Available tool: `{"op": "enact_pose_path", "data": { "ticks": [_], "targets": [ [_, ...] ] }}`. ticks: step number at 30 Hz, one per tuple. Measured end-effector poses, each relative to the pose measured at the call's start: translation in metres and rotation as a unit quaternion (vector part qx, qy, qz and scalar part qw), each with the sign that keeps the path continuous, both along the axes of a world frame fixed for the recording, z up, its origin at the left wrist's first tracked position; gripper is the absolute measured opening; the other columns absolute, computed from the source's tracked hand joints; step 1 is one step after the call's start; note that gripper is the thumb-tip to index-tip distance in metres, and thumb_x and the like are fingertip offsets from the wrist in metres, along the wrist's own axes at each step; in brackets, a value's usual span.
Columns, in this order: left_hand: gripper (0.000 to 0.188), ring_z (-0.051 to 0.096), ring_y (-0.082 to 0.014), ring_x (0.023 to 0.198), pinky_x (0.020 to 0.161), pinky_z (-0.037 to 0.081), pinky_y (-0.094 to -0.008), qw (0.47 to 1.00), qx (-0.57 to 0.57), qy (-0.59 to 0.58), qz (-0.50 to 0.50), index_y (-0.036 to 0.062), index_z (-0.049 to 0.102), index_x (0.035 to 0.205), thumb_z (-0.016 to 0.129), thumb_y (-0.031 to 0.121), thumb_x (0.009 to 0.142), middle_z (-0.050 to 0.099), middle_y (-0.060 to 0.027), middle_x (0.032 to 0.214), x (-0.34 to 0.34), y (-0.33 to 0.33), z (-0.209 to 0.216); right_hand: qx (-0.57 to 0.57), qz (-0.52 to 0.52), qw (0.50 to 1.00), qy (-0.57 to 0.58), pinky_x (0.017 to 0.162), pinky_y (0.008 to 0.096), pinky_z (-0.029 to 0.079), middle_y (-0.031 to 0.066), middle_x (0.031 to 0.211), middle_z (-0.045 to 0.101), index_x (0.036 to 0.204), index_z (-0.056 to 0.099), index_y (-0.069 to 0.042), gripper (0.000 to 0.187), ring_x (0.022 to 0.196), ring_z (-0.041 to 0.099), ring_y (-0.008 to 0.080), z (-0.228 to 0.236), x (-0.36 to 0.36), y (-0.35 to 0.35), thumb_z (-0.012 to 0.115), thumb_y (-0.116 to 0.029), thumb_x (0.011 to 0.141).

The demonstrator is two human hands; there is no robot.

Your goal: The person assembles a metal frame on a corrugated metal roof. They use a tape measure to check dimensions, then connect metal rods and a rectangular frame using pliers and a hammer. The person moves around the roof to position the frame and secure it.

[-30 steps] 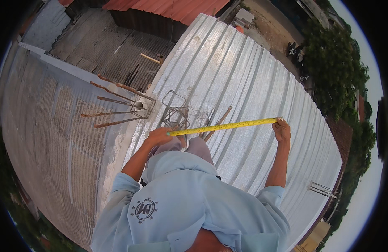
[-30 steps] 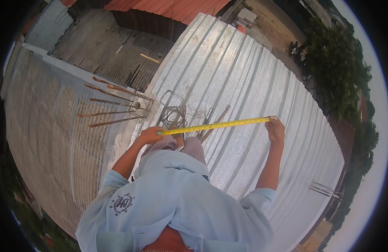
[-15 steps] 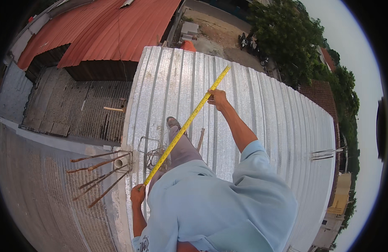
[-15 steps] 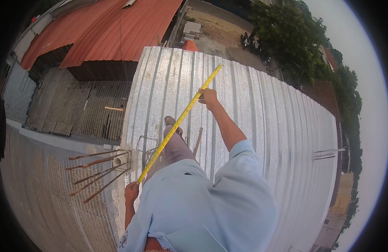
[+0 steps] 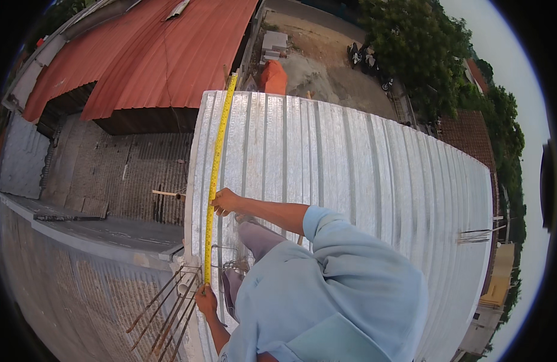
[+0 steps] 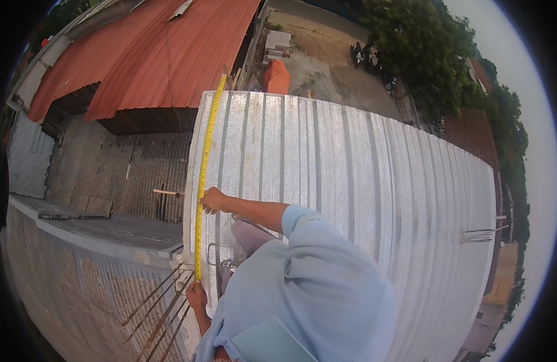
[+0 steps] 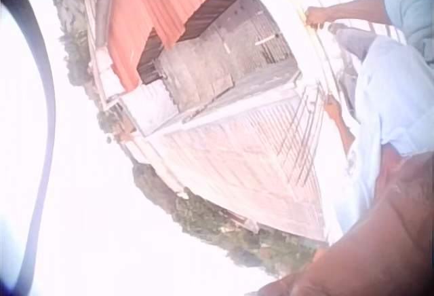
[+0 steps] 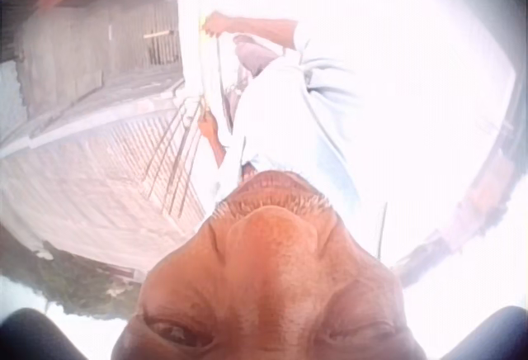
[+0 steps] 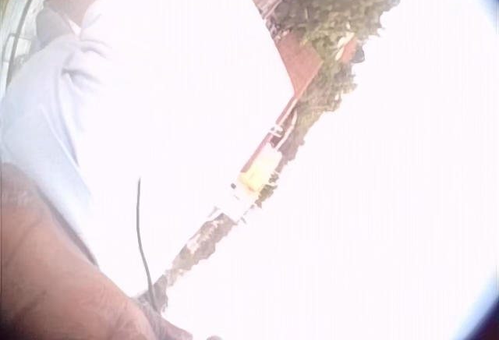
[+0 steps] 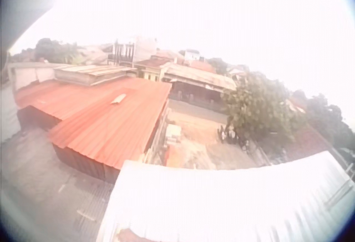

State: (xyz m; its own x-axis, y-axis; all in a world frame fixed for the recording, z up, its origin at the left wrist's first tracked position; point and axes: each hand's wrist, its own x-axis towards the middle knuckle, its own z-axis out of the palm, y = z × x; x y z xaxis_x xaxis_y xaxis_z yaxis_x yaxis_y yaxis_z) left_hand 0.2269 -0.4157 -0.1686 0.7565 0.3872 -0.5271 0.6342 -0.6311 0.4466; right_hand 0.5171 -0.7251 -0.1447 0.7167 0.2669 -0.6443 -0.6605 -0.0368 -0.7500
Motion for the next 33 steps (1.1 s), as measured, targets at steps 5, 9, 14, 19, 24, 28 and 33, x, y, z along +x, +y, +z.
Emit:
{"op": "enact_pose_path", "data": {
  "ticks": [5, 9, 14, 19, 24, 28, 33],
  "targets": [
    [0.043, 0.069, -0.0416, 0.090, 0.079, 0.051, -0.0505, 0.996, 0.088, -0.011, -0.006, 0.0078, 0.074, 0.113, 0.061, 0.043, 0.092, 0.072, -0.0219, 0.097, 0.071, -0.056, 0.052, -0.013, 0.006, 1.000, 0.004, 0.054, 0.0358, 0.055, 0.0141, 0.078, 0.069, 0.095, 0.067, 0.006, 0.025, 0.065, 0.068, 0.0225, -0.004, 0.035, -0.033, 0.065, -0.019, 0.095],
    [0.041, 0.068, -0.0416, 0.094, 0.082, 0.052, -0.0505, 0.997, 0.072, -0.002, -0.002, 0.0086, 0.074, 0.114, 0.060, 0.041, 0.093, 0.072, -0.0220, 0.102, 0.090, -0.054, 0.059, -0.001, -0.033, 0.999, -0.029, 0.051, 0.0334, 0.052, 0.0143, 0.078, 0.069, 0.091, 0.068, 0.006, 0.025, 0.064, 0.067, 0.0208, -0.007, 0.087, -0.069, 0.065, -0.018, 0.095],
    [0.041, 0.068, -0.0401, 0.094, 0.082, 0.051, -0.0490, 0.997, 0.072, 0.035, -0.013, 0.0023, 0.072, 0.113, 0.061, 0.036, 0.093, 0.072, -0.0214, 0.101, 0.069, -0.022, 0.043, -0.059, -0.104, 0.991, -0.054, 0.055, 0.0298, 0.051, 0.0124, 0.081, 0.069, 0.091, 0.068, 0.004, 0.023, 0.063, 0.064, 0.0165, 0.003, 0.198, -0.149, 0.061, -0.017, 0.098],
    [0.039, 0.067, -0.0381, 0.083, 0.076, 0.050, -0.0479, 0.999, 0.031, 0.035, -0.007, -0.0005, 0.072, 0.106, 0.061, 0.034, 0.093, 0.071, -0.0196, 0.090, 0.066, -0.009, 0.017, -0.125, -0.225, 0.960, -0.108, 0.061, 0.0346, 0.051, 0.0115, 0.083, 0.071, 0.093, 0.069, 0.003, 0.025, 0.065, 0.065, 0.0177, -0.028, 0.282, -0.215, 0.059, -0.019, 0.099],
    [0.036, 0.066, -0.0318, 0.073, 0.068, 0.048, -0.0456, 0.997, 0.053, -0.017, -0.044, -0.0003, 0.073, 0.099, 0.059, 0.032, 0.093, 0.068, -0.0184, 0.077, 0.086, 0.000, -0.091, -0.148, -0.225, 0.958, -0.098, 0.058, 0.0330, 0.050, 0.0105, 0.080, 0.070, 0.089, 0.066, 0.000, 0.024, 0.065, 0.065, 0.0167, -0.128, 0.279, -0.172, 0.059, -0.020, 0.100],
    [0.036, 0.067, -0.0411, 0.084, 0.077, 0.050, -0.0489, 0.999, 0.020, 0.035, -0.008, 0.0028, 0.074, 0.103, 0.059, 0.033, 0.093, 0.071, -0.0220, 0.090, 0.128, 0.003, -0.197, -0.112, -0.198, 0.972, -0.055, 0.053, 0.0316, 0.049, 0.0113, 0.079, 0.069, 0.089, 0.064, 0.001, 0.025, 0.063, 0.063, 0.0159, -0.254, 0.240, -0.087, 0.058, -0.020, 0.100],
    [0.037, 0.068, -0.0339, 0.075, 0.072, 0.051, -0.0456, 0.996, 0.080, -0.033, -0.011, 0.0029, 0.074, 0.104, 0.058, 0.035, 0.094, 0.070, -0.0180, 0.079, 0.167, -0.001, -0.333, -0.048, -0.051, 0.997, -0.021, 0.051, 0.0305, 0.048, 0.0092, 0.075, 0.066, 0.091, 0.064, 0.002, 0.024, 0.059, 0.061, 0.0138, -0.415, 0.152, 0.046, 0.060, -0.020, 0.099]
  ]
}}
